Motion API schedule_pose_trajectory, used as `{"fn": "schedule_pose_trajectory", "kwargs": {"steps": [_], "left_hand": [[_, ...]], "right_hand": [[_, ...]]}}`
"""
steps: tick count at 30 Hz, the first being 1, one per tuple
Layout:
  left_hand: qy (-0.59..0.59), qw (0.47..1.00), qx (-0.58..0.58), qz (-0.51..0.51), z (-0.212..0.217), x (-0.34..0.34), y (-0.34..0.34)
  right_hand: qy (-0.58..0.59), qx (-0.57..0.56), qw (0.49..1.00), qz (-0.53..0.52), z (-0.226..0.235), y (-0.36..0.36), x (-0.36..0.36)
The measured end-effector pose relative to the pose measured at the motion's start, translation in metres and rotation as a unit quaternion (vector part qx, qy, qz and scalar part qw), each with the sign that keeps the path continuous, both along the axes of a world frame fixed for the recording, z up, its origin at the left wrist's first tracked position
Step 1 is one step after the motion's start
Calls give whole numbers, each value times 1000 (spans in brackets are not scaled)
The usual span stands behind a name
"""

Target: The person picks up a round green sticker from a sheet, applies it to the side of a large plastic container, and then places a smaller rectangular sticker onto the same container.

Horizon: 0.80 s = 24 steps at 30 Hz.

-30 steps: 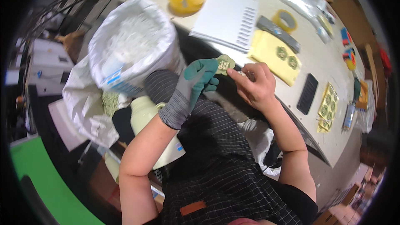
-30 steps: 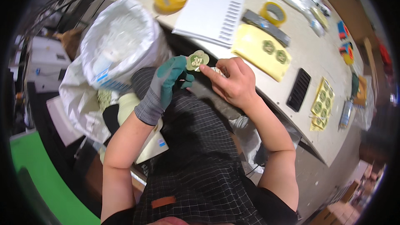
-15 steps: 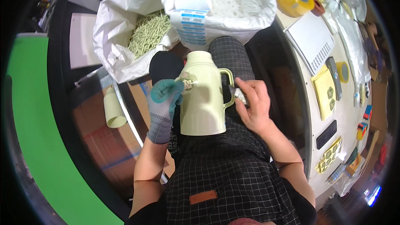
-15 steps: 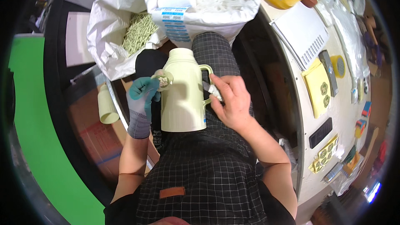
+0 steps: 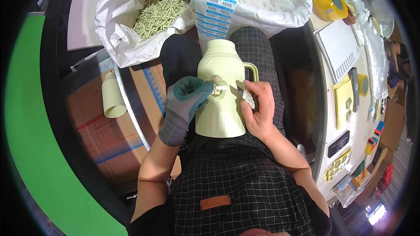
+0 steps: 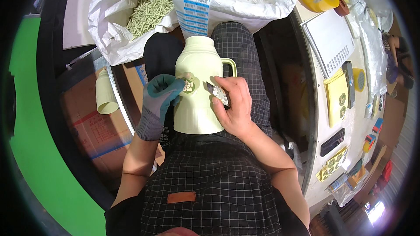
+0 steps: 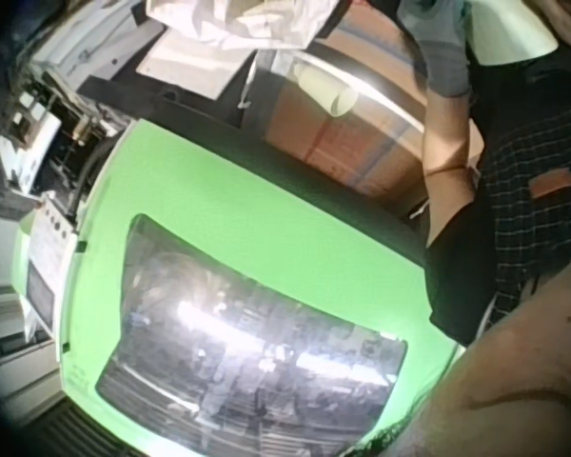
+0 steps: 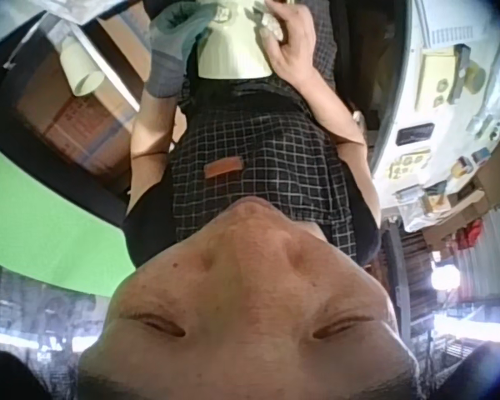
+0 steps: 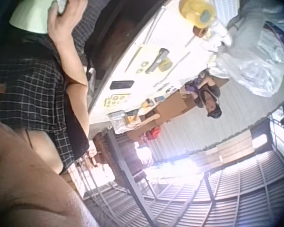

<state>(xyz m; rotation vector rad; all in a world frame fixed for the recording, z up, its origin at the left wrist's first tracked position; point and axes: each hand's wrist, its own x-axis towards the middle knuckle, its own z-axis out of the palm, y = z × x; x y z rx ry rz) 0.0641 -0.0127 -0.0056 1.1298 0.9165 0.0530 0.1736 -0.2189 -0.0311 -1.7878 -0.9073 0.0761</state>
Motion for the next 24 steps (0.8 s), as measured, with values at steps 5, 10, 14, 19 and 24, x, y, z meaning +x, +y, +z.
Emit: {"fn": "schedule_pose_trajectory", "kwargs": {"steps": [5, 10, 14, 19, 24], "left_hand": [[5, 999, 45, 5, 0, 1, -10], [27, 918, 385, -93, -3, 2, -19], [84, 883, 441, -139, 7, 0, -11], [65, 807, 565, -157, -17, -28, 5], [81, 922, 379, -23, -39, -57, 26]], "right_hand": [[-63, 5, 998, 30, 9, 7, 4], [-84, -35, 993, 71, 6, 14, -4], [-64, -59, 991, 104, 9, 3, -12], [-37, -122, 987, 100, 12, -17, -33], [-116, -39, 988, 93, 27, -32, 4]]}}
